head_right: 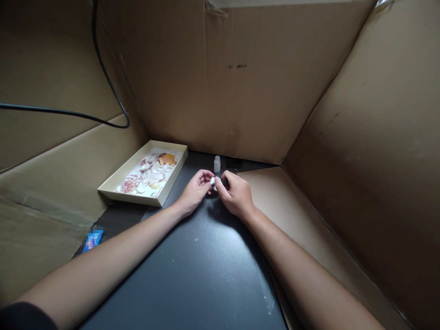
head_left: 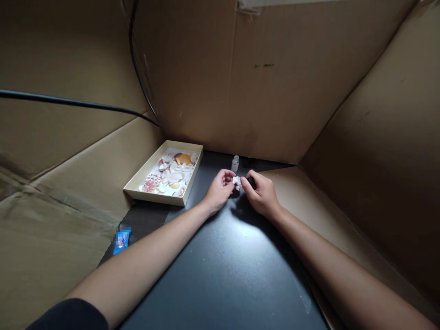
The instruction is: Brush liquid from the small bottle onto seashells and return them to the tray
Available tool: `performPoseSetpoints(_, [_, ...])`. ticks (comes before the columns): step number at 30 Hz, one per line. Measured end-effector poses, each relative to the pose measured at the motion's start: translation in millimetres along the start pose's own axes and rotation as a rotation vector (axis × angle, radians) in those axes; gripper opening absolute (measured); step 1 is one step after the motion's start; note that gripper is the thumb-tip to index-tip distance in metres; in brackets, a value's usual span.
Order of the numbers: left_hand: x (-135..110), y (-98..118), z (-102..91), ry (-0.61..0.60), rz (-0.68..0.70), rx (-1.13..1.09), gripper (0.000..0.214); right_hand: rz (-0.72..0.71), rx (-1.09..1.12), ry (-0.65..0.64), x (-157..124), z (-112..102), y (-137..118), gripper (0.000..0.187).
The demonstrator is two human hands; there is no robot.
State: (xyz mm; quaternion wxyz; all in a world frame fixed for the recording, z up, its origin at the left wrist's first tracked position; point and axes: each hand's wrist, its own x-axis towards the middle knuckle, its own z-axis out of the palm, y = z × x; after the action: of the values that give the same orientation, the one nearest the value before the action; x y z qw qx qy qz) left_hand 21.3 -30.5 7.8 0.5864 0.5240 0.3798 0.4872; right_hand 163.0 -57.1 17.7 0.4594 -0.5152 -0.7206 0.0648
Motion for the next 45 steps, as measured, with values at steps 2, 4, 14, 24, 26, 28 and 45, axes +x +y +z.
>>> performPoseSetpoints(2, [-0.1, 0.3, 0.0, -0.003, -0.001, 0.003, 0.016, 0.002, 0.010, 0.015, -0.1, 0.1, 0.2, 0.028])
performPoseSetpoints(4, [-0.5, 0.6, 0.0, -0.003, -0.001, 0.011, 0.017, 0.012, -0.004, 0.007, 0.2, 0.3, 0.3, 0.028])
performPoseSetpoints(14, [-0.3, 0.6, 0.0, -0.008, 0.003, 0.014, 0.018, 0.029, -0.013, 0.011, 0.8, 0.2, -0.2, 0.029])
performPoseSetpoints(24, [0.2, -1.2, -0.7, -0.012, 0.018, 0.027, 0.018, 0.046, -0.010, 0.014, 1.4, 0.2, 0.7, 0.030])
performPoseSetpoints(26, [0.1, -1.3, -0.9, -0.013, 0.019, 0.026, 0.018, 0.051, -0.017, -0.002, 1.5, 0.1, 0.3, 0.032])
performPoseSetpoints(28, [0.1, -1.3, -1.0, -0.016, 0.019, 0.026, 0.018, 0.049, -0.005, 0.017, 1.5, -0.1, 0.1, 0.031])
performPoseSetpoints(45, [0.3, -1.9, -1.2, -0.017, 0.039, 0.028, 0.019, 0.038, 0.002, 0.021, 1.7, -1.6, -0.3, 0.029])
